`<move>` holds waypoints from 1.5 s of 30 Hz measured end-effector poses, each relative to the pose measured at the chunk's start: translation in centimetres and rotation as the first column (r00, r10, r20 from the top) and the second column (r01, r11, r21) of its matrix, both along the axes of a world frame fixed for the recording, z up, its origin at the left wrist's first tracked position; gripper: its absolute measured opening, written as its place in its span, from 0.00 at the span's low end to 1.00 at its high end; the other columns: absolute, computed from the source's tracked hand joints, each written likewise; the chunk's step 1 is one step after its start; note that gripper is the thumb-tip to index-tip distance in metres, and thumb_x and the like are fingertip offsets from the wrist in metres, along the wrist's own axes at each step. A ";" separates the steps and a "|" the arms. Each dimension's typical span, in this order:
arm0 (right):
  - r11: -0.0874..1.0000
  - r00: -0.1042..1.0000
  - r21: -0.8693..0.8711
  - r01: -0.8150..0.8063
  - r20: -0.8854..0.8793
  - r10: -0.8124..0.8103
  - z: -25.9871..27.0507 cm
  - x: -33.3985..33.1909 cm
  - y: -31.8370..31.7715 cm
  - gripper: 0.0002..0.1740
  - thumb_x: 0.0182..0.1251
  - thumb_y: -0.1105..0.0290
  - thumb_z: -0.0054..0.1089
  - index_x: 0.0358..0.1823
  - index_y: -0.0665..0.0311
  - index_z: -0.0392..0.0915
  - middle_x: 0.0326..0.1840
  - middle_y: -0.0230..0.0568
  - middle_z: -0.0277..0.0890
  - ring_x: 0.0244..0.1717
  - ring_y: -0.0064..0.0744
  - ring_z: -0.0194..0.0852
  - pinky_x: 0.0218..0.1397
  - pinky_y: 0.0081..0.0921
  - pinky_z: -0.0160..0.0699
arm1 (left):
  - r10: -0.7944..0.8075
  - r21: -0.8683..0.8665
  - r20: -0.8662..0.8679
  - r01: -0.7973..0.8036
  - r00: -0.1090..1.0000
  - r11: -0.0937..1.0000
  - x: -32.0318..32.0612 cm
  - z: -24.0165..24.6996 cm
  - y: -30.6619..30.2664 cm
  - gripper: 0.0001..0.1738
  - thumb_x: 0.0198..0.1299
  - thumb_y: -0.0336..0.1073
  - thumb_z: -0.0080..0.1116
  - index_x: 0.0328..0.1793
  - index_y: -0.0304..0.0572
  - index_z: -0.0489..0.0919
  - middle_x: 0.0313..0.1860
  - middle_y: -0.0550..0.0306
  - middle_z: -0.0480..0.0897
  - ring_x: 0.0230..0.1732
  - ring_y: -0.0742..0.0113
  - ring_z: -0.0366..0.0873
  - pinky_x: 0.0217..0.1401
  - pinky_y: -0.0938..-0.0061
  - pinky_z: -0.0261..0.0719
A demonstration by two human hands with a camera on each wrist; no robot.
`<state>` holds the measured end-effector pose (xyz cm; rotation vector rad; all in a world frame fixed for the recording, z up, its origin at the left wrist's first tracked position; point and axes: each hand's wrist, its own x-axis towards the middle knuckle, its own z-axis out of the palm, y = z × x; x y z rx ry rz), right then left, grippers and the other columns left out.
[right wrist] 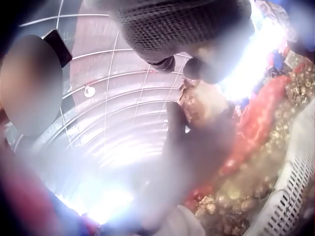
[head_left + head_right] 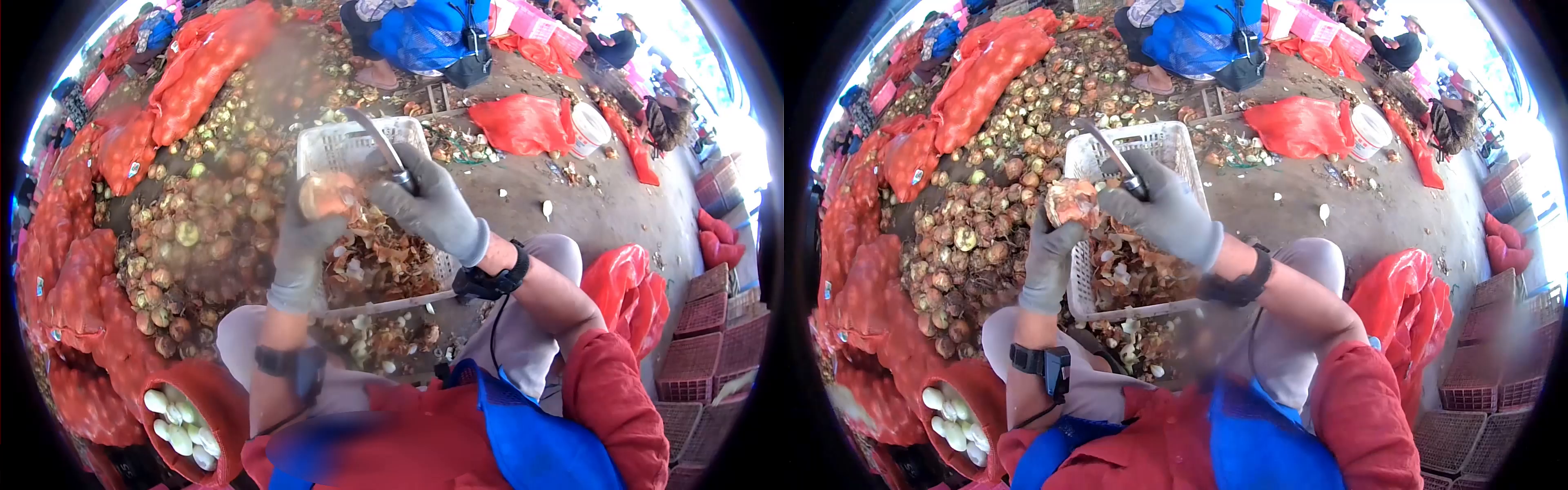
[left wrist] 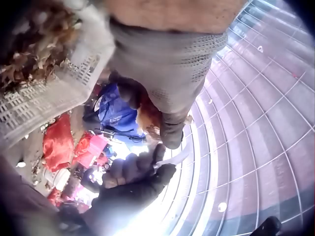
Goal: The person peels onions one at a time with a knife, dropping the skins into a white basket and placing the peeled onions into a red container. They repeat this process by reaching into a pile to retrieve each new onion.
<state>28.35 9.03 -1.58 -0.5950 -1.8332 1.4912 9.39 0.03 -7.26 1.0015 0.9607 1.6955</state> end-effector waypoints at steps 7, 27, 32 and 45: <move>0.929 0.931 0.368 -0.045 0.353 -0.095 1.1 -0.8 -2.1 0.12 0.63 0.68 0.70 0.44 0.65 0.80 0.29 0.39 0.76 0.32 0.19 0.74 0.37 0.30 0.77 | -0.027 0.134 0.023 0.024 0.999 0.991 -0.2 -2.3 0.2 0.42 0.60 0.43 0.77 0.76 0.38 0.68 0.64 0.58 0.81 0.60 0.64 0.82 0.66 0.67 0.79; 0.576 0.875 0.784 -0.231 0.427 -0.230 0.5 1.2 0.7 0.10 0.53 0.67 0.65 0.36 0.61 0.83 0.46 0.43 0.82 0.43 0.49 0.85 0.45 0.42 0.84 | 0.299 0.364 -0.822 0.043 0.484 0.930 -0.3 -1.4 2.2 0.29 0.56 0.35 0.76 0.62 0.34 0.78 0.46 0.58 0.86 0.48 0.67 0.85 0.53 0.70 0.83; 0.588 0.843 0.754 -0.292 0.494 -0.215 0.0 1.2 0.5 0.09 0.56 0.67 0.63 0.37 0.62 0.83 0.42 0.45 0.82 0.41 0.49 0.85 0.45 0.43 0.84 | 0.341 0.393 -0.837 0.037 0.428 0.919 -1.1 -3.8 2.0 0.36 0.54 0.35 0.78 0.66 0.35 0.71 0.46 0.55 0.85 0.47 0.67 0.85 0.53 0.73 0.82; 0.470 0.889 0.856 -0.215 0.371 -0.270 -3.7 0.6 0.5 0.15 0.57 0.64 0.66 0.43 0.62 0.81 0.45 0.44 0.80 0.42 0.49 0.84 0.43 0.44 0.82 | 0.024 0.104 -0.573 0.043 0.820 0.994 -0.1 -1.1 -1.2 0.41 0.51 0.27 0.76 0.71 0.41 0.67 0.57 0.53 0.79 0.56 0.65 0.81 0.60 0.71 0.82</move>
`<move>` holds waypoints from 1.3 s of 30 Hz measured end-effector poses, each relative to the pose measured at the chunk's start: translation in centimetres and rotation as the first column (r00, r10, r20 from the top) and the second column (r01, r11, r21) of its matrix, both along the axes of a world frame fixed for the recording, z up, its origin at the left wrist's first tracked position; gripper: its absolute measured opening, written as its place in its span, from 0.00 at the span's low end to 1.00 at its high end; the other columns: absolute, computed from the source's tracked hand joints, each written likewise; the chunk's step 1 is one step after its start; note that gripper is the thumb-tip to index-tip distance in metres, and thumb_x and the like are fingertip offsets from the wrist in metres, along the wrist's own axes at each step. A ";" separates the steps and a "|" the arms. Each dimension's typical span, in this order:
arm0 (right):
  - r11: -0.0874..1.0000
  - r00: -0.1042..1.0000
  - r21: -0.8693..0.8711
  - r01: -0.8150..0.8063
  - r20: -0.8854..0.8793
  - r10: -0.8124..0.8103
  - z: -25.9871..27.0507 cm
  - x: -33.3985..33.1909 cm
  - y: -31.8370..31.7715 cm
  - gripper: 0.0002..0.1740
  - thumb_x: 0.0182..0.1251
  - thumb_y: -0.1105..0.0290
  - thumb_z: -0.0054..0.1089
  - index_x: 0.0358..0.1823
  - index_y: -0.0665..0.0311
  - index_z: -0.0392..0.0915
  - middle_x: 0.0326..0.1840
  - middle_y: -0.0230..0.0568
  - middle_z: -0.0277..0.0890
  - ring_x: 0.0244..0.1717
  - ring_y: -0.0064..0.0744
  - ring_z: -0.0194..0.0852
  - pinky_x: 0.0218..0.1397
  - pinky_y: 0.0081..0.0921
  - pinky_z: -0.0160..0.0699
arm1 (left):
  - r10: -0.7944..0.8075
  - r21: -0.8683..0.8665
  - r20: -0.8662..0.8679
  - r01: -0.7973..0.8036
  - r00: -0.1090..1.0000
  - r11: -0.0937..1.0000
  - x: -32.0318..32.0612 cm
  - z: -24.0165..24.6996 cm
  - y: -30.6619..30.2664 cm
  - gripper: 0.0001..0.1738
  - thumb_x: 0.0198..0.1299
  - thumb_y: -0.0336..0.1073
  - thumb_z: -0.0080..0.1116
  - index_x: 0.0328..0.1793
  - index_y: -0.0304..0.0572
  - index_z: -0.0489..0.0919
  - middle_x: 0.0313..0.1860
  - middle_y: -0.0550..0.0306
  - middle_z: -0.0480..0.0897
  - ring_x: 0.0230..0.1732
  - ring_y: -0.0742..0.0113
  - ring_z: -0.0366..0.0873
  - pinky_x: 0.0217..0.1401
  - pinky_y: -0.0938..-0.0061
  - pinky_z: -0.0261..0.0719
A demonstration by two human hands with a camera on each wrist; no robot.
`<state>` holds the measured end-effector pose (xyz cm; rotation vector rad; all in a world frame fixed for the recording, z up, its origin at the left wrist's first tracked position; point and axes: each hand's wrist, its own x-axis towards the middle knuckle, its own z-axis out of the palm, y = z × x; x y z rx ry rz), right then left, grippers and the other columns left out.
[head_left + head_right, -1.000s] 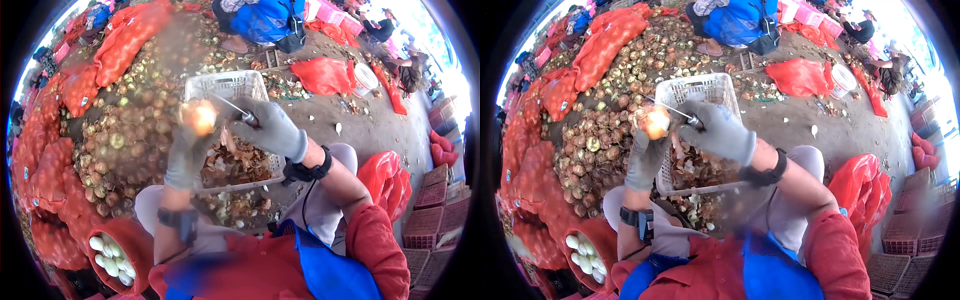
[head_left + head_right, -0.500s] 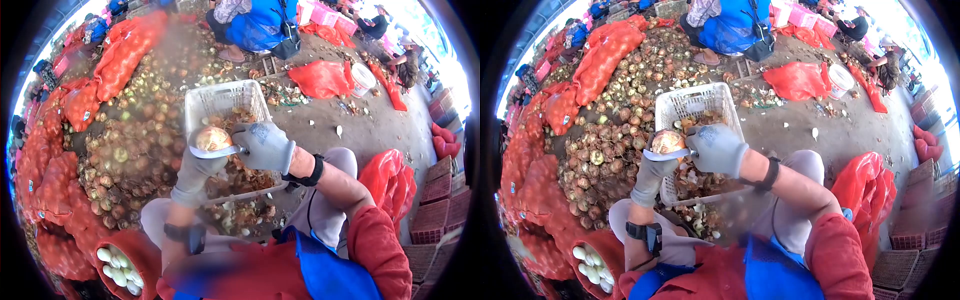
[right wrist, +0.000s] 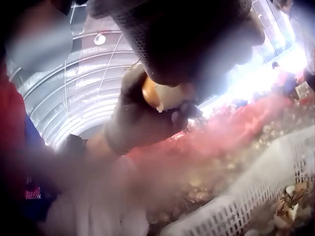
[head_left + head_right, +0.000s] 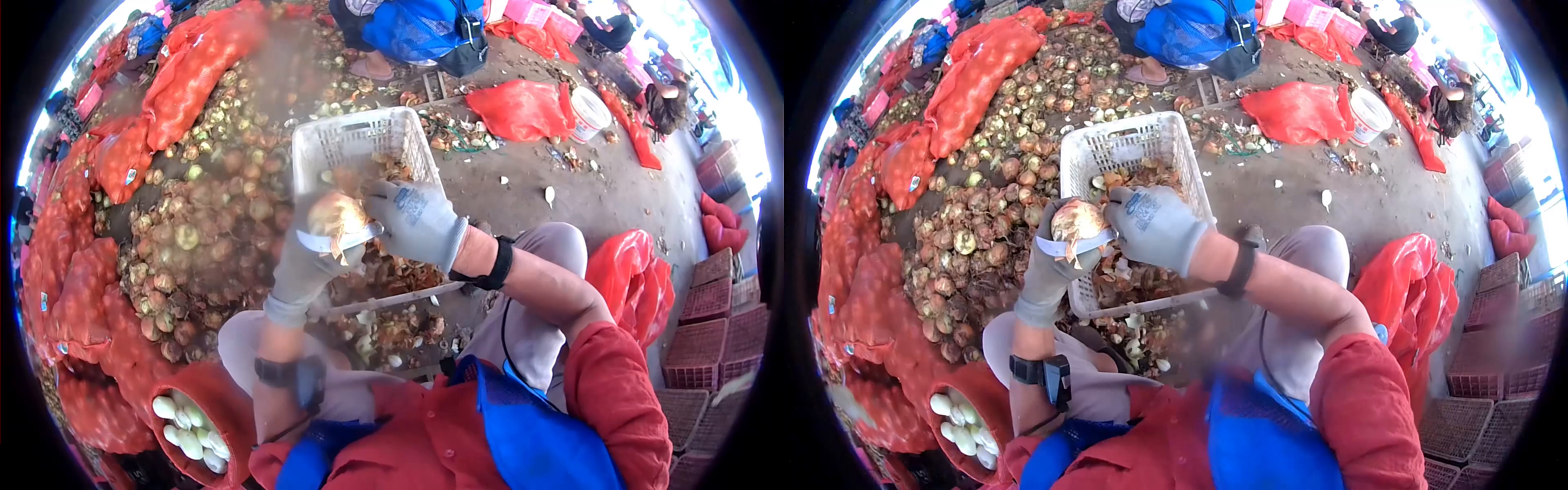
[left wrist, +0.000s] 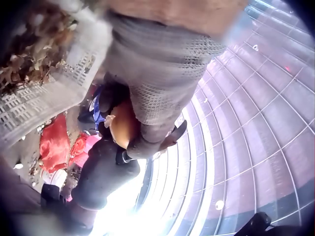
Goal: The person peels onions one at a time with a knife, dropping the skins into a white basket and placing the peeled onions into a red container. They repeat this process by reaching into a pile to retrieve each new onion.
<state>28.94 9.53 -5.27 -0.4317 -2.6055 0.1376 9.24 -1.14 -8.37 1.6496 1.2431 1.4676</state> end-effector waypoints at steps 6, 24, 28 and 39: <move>0.908 0.910 -0.156 0.389 0.217 -0.353 0.0 -0.6 6.1 0.11 0.61 0.71 0.61 0.45 0.62 0.84 0.45 0.50 0.83 0.47 0.50 0.86 0.50 0.45 0.84 | 0.002 -0.167 0.159 0.025 0.987 0.986 1.4 1.6 -1.3 0.44 0.48 0.29 0.76 0.72 0.36 0.66 0.57 0.52 0.80 0.56 0.65 0.81 0.63 0.71 0.80; 0.650 1.000 -0.759 0.025 0.009 -0.029 1.5 -1.9 -2.3 0.11 0.59 0.78 0.54 0.34 0.66 0.88 0.23 0.38 0.82 0.24 0.26 0.79 0.30 0.27 0.76 | -0.120 0.037 0.757 0.141 0.642 0.989 0.5 2.3 -0.5 0.46 0.55 0.43 0.77 0.77 0.34 0.67 0.65 0.53 0.77 0.64 0.60 0.77 0.71 0.64 0.74; 0.298 0.959 -0.926 -0.230 -0.164 0.230 1.2 -1.9 -2.1 0.09 0.60 0.73 0.58 0.36 0.65 0.87 0.23 0.41 0.82 0.24 0.32 0.80 0.31 0.31 0.79 | -0.113 -0.001 0.877 0.236 0.468 0.972 2.7 1.9 -1.1 0.43 0.65 0.55 0.67 0.77 0.35 0.66 0.66 0.54 0.75 0.68 0.60 0.72 0.74 0.63 0.68; 0.803 0.945 -0.584 -0.117 -0.314 -0.091 5.9 -0.5 -0.6 0.20 0.67 0.67 0.65 0.58 0.66 0.79 0.41 0.47 0.87 0.42 0.33 0.88 0.44 0.34 0.84 | 0.030 -0.099 0.629 0.042 0.777 0.994 1.7 3.4 -0.3 0.41 0.51 0.36 0.74 0.73 0.37 0.69 0.58 0.55 0.80 0.57 0.67 0.80 0.60 0.69 0.81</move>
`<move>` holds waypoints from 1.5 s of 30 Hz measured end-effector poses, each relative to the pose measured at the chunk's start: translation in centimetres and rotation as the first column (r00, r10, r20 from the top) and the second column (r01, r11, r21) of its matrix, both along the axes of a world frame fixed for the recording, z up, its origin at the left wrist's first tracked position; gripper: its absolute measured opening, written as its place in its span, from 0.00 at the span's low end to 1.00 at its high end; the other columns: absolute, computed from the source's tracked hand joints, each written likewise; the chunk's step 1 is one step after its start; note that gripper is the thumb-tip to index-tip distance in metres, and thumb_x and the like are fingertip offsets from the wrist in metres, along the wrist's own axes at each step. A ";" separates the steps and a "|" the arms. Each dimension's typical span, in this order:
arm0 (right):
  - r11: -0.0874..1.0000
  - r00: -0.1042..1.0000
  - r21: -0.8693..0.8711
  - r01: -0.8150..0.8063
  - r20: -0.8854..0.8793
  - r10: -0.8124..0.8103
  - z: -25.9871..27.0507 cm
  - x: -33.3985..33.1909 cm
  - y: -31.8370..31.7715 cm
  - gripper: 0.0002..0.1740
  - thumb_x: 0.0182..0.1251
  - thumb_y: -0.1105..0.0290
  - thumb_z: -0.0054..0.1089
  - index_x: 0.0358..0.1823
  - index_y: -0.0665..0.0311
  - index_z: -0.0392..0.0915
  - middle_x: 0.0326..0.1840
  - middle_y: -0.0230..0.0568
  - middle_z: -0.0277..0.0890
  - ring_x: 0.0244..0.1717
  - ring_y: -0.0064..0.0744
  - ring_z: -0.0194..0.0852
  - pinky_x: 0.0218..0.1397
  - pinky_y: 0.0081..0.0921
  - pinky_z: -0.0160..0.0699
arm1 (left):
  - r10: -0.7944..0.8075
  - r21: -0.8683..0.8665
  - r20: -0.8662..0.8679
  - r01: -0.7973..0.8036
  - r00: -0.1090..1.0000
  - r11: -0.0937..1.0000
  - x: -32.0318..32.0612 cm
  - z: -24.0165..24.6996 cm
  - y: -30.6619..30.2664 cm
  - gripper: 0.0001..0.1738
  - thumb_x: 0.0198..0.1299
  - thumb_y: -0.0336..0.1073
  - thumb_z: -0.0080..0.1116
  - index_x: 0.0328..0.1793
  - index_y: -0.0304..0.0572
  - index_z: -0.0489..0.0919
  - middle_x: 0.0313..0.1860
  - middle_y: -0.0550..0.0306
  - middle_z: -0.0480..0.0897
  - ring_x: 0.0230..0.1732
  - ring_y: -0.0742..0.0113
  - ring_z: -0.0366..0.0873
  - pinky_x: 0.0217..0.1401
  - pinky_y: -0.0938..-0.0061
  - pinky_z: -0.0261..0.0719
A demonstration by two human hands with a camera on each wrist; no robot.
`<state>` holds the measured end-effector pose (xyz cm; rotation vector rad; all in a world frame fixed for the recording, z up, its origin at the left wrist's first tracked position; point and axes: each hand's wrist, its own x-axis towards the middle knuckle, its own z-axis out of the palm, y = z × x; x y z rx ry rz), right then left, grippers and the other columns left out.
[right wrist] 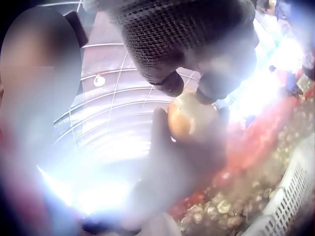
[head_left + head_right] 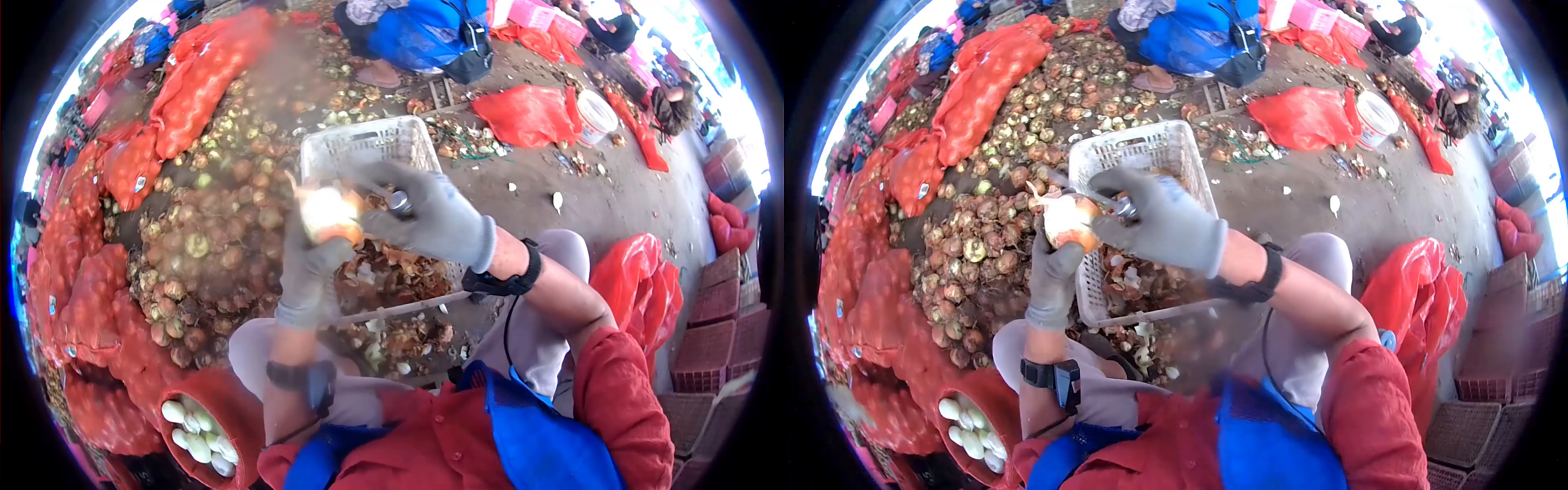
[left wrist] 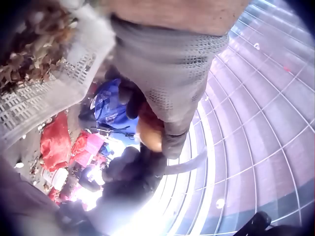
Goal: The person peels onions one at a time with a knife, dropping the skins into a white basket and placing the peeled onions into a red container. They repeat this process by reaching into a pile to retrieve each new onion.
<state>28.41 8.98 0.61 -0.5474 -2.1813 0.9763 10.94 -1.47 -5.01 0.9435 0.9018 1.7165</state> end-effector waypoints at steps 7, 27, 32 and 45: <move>0.987 0.986 0.117 -0.111 0.137 0.094 -1.3 -0.2 0.0 0.21 0.66 0.67 0.65 0.58 0.65 0.79 0.38 0.52 0.86 0.39 0.46 0.89 0.43 0.38 0.84 | 0.188 0.080 -0.417 -0.171 0.889 0.982 0.4 -0.5 -0.2 0.38 0.53 0.25 0.68 0.73 0.37 0.69 0.54 0.55 0.81 0.49 0.69 0.82 0.51 0.73 0.84; 0.826 0.995 -0.560 -0.062 -0.098 0.008 0.4 0.5 1.6 0.11 0.74 0.69 0.61 0.54 0.63 0.80 0.30 0.31 0.79 0.25 0.21 0.76 0.30 0.23 0.75 | -0.005 -0.043 0.019 0.006 1.000 0.999 -0.1 -0.7 0.4 0.45 0.67 0.70 0.57 0.77 0.43 0.68 0.63 0.56 0.80 0.55 0.68 0.79 0.54 0.69 0.77; 0.962 0.994 -0.250 0.106 0.038 -0.100 -0.4 1.1 5.2 0.23 0.74 0.58 0.64 0.63 0.63 0.79 0.37 0.37 0.83 0.30 0.21 0.80 0.33 0.24 0.80 | 0.082 0.051 0.140 -0.090 0.987 0.995 -1.0 -1.4 0.4 0.46 0.65 0.69 0.61 0.76 0.41 0.71 0.61 0.56 0.81 0.54 0.68 0.80 0.53 0.71 0.75; 0.992 0.951 -0.127 -0.018 0.303 0.056 1.4 -0.4 -1.0 0.25 0.66 0.72 0.62 0.64 0.69 0.70 0.40 0.51 0.85 0.39 0.43 0.90 0.43 0.40 0.87 | 0.319 0.191 -0.517 -0.256 0.795 0.948 0.4 -0.2 0.8 0.36 0.60 0.48 0.72 0.68 0.35 0.73 0.58 0.54 0.79 0.58 0.63 0.79 0.61 0.68 0.79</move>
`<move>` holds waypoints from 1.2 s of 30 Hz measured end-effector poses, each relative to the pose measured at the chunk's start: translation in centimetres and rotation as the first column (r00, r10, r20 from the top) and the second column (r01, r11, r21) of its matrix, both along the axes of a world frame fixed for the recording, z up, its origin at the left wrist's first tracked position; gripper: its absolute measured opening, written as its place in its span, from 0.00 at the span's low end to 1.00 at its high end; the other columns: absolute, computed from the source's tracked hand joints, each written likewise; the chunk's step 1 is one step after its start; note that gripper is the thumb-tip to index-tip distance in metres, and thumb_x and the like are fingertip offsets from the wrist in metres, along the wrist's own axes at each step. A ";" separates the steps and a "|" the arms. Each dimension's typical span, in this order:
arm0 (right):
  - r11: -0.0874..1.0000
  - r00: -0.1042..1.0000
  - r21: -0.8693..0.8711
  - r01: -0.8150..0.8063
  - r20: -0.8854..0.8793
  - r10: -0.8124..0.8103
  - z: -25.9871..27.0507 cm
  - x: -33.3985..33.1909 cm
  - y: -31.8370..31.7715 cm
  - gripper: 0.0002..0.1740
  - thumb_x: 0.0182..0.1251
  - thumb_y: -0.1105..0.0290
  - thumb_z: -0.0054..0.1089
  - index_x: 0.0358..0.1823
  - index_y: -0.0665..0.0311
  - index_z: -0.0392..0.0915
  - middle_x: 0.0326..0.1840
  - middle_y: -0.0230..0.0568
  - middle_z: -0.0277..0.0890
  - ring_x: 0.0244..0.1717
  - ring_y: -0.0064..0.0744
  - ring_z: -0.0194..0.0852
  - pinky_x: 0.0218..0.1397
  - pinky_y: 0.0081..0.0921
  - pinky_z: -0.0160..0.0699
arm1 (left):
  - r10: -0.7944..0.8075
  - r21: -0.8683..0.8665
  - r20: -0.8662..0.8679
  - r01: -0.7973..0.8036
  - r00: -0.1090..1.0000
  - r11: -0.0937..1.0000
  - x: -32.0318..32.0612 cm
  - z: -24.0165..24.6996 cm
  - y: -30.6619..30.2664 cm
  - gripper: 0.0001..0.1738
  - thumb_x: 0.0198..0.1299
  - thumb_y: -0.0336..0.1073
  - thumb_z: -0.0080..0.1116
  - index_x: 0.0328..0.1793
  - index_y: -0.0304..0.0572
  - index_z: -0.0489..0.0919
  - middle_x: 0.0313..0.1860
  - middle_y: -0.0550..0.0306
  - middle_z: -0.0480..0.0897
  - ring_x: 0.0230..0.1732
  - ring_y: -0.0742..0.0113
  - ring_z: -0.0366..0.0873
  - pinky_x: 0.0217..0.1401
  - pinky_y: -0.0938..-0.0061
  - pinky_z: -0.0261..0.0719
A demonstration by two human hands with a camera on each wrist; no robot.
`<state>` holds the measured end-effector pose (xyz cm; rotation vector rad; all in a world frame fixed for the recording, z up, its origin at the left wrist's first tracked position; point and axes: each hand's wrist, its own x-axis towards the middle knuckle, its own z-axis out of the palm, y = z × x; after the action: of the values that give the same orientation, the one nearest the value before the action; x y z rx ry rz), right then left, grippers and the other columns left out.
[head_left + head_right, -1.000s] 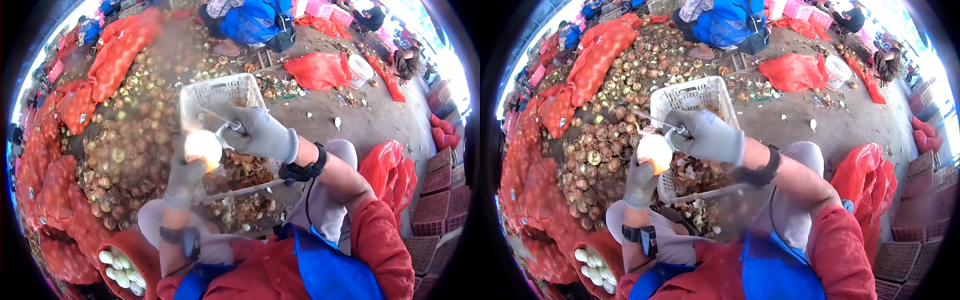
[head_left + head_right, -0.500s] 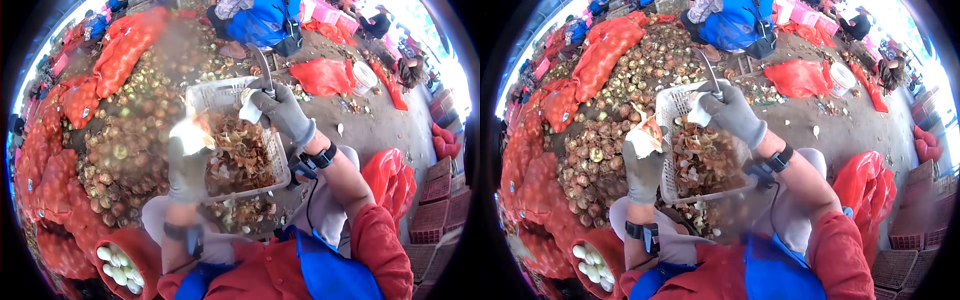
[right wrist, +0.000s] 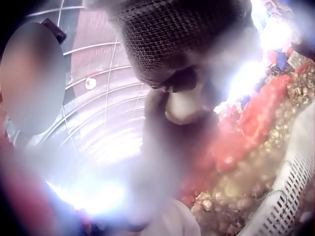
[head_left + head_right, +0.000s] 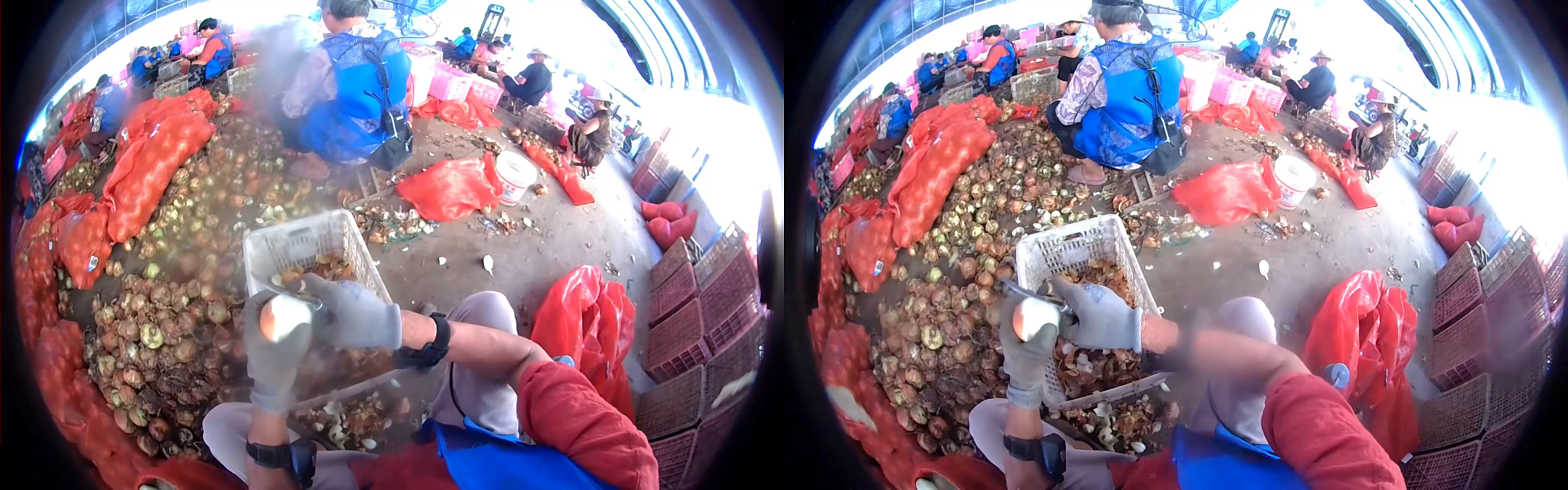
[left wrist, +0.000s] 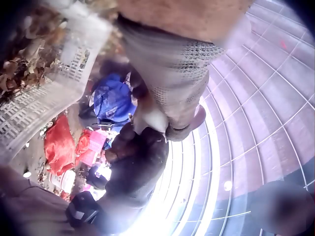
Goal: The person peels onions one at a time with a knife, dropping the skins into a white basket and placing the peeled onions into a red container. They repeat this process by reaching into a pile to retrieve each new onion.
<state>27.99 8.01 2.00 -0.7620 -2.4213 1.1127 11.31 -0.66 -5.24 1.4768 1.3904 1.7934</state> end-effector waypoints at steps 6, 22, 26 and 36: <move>0.982 0.960 -0.188 0.026 -0.270 -0.077 -2.9 -1.0 1.2 0.18 0.67 0.71 0.65 0.57 0.68 0.79 0.41 0.43 0.84 0.43 0.27 0.82 0.49 0.29 0.81 | -0.196 -0.042 0.467 0.243 0.862 0.969 -1.3 -1.0 -0.5 0.41 0.69 0.64 0.59 0.70 0.33 0.72 0.57 0.54 0.83 0.57 0.63 0.83 0.58 0.66 0.85; 0.991 0.984 0.049 0.122 -0.135 -0.115 -1.2 0.7 4.7 0.21 0.70 0.62 0.67 0.60 0.63 0.82 0.39 0.41 0.86 0.39 0.24 0.82 0.45 0.28 0.80 | -0.334 0.166 0.612 0.296 0.717 0.941 -2.1 -1.0 0.2 0.45 0.63 0.57 0.71 0.77 0.40 0.67 0.61 0.56 0.81 0.58 0.64 0.81 0.61 0.70 0.82; 0.997 0.990 -0.066 0.049 -0.128 -0.058 -0.3 0.6 1.9 0.32 0.66 0.58 0.70 0.69 0.63 0.75 0.53 0.55 0.85 0.50 0.43 0.88 0.55 0.34 0.83 | -0.155 0.037 0.173 0.150 0.973 0.988 -1.5 -1.5 0.8 0.48 0.58 0.43 0.78 0.80 0.39 0.64 0.61 0.56 0.80 0.59 0.67 0.81 0.61 0.72 0.83; 0.979 0.993 0.204 0.021 -0.120 0.004 -1.4 0.7 2.1 0.18 0.67 0.73 0.63 0.58 0.63 0.76 0.40 0.50 0.84 0.41 0.47 0.87 0.44 0.38 0.82 | -0.240 -0.034 0.234 0.255 0.942 0.966 0.5 -0.8 -0.2 0.50 0.53 0.33 0.73 0.81 0.34 0.60 0.62 0.47 0.81 0.62 0.58 0.81 0.66 0.66 0.83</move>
<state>28.69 10.08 0.63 -0.6201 -2.3815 0.8623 11.85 -0.82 -6.05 1.3016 1.0861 1.6822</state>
